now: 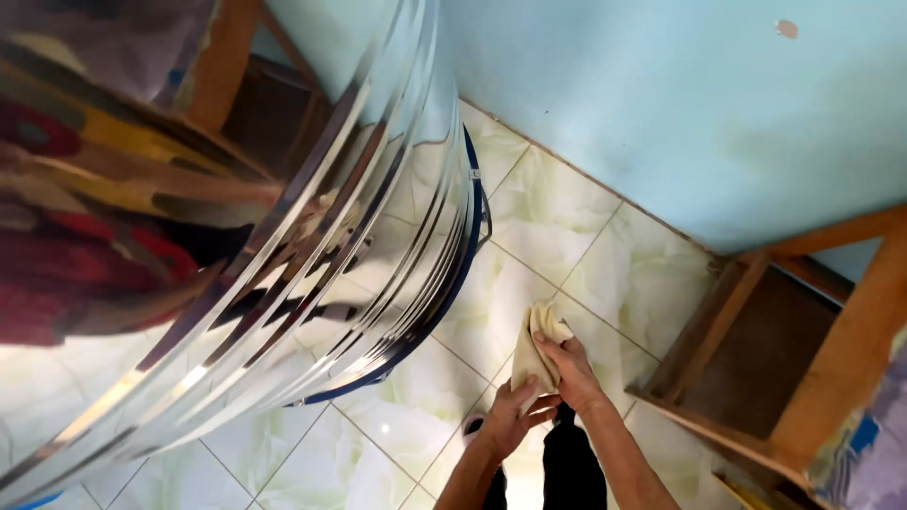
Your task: Cleaning and wiping down various water filtration and storage tanks using a cloth.
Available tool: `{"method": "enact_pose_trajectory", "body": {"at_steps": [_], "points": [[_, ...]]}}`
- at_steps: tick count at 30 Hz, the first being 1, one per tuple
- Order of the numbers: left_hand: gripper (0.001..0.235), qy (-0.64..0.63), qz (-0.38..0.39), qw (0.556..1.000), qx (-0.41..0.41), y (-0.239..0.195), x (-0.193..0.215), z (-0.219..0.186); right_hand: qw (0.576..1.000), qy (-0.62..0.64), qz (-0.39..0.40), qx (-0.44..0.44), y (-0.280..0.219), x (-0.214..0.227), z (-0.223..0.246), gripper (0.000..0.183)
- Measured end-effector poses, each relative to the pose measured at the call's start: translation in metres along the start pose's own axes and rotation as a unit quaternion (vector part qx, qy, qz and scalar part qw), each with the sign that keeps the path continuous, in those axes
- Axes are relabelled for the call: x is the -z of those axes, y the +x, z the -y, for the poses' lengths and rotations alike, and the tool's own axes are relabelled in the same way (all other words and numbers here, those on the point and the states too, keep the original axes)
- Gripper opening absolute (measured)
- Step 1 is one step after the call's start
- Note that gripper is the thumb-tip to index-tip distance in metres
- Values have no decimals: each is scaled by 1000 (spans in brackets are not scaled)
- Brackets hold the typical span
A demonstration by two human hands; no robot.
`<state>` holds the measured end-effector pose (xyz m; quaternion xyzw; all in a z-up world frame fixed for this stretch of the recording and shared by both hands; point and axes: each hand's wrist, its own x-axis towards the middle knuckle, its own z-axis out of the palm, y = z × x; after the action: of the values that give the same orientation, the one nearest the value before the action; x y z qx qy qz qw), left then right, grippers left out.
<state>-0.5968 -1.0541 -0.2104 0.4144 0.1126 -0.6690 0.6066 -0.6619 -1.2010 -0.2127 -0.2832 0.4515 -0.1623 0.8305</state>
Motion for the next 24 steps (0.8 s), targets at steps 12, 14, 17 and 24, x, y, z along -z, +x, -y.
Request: {"method": "enact_pose_trajectory", "body": {"at_steps": [12,14,17,24], "points": [[53,-78,-279,948,-131,199,-48,-45,980,-189,-55,10,232,21,29,50],[53,-66,-280,947,-146,232,-39,-59,975,-219,-42,25,269,15,37,48],[47,-99,-267,942,-180,297,4,-53,925,-358,50,120,346,17,21,39],[37,-204,-203,943,-169,383,36,-131,823,-484,61,292,448,-42,40,56]]}}
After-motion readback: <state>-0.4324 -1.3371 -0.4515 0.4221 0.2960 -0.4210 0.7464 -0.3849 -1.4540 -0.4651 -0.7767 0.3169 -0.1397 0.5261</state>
